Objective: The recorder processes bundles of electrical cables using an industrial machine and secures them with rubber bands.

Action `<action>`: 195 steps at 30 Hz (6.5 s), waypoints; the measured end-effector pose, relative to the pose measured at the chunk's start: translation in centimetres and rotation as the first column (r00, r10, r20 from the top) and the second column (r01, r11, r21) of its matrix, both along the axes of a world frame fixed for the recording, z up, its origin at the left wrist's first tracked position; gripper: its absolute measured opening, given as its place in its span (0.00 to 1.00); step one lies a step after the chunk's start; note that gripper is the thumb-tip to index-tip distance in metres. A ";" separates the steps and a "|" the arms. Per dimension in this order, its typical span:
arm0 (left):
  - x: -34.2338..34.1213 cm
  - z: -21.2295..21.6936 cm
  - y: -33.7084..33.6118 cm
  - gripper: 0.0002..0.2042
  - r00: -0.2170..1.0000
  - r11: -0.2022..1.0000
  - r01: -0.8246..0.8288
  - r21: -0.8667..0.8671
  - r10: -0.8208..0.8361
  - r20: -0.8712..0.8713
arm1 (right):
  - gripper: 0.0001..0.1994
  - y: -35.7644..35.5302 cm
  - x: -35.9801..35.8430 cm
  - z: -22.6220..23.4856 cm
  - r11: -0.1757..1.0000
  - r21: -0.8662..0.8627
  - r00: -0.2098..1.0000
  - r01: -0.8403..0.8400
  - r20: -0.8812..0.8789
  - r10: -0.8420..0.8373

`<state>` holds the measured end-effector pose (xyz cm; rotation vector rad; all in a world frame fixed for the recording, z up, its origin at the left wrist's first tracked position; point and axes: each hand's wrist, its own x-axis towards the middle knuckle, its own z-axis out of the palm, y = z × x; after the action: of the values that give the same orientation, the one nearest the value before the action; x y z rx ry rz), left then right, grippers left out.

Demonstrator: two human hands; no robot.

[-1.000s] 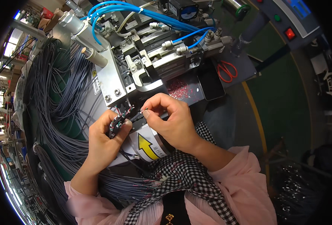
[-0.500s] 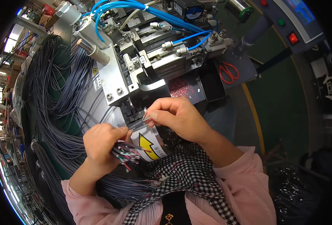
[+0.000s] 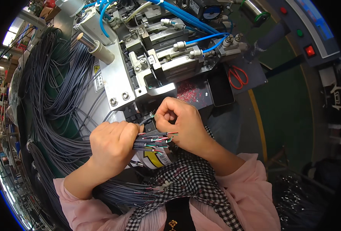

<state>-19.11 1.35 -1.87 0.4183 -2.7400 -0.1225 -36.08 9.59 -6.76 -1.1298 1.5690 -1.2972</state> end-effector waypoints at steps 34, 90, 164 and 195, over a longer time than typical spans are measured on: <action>-0.6 -0.5 -0.2 0.09 1.000 0.999 -0.027 -0.030 0.026 -0.016 | 0.02 -0.5 -0.1 -0.5 0.997 0.079 0.974 0.021 0.225 -0.038; 1.0 1.7 0.2 0.06 0.960 0.409 -0.206 0.889 0.259 0.104 | 0.03 0.9 2.0 0.4 0.958 -0.236 0.944 0.161 0.319 -0.080; 2.8 0.4 -1.4 0.21 0.998 0.991 -0.045 0.130 0.050 -0.036 | 0.04 1.1 0.5 0.1 0.980 -0.192 0.999 0.052 0.001 -0.052; 0.9 1.4 0.5 0.09 0.964 0.512 -0.158 0.844 0.264 0.021 | 0.04 0.9 2.0 1.0 0.969 -0.186 0.912 0.163 0.403 -0.077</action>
<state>-18.21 1.89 -0.42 0.9555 -2.2843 -1.4065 -34.04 10.49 -5.74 -0.8367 1.2340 -1.6928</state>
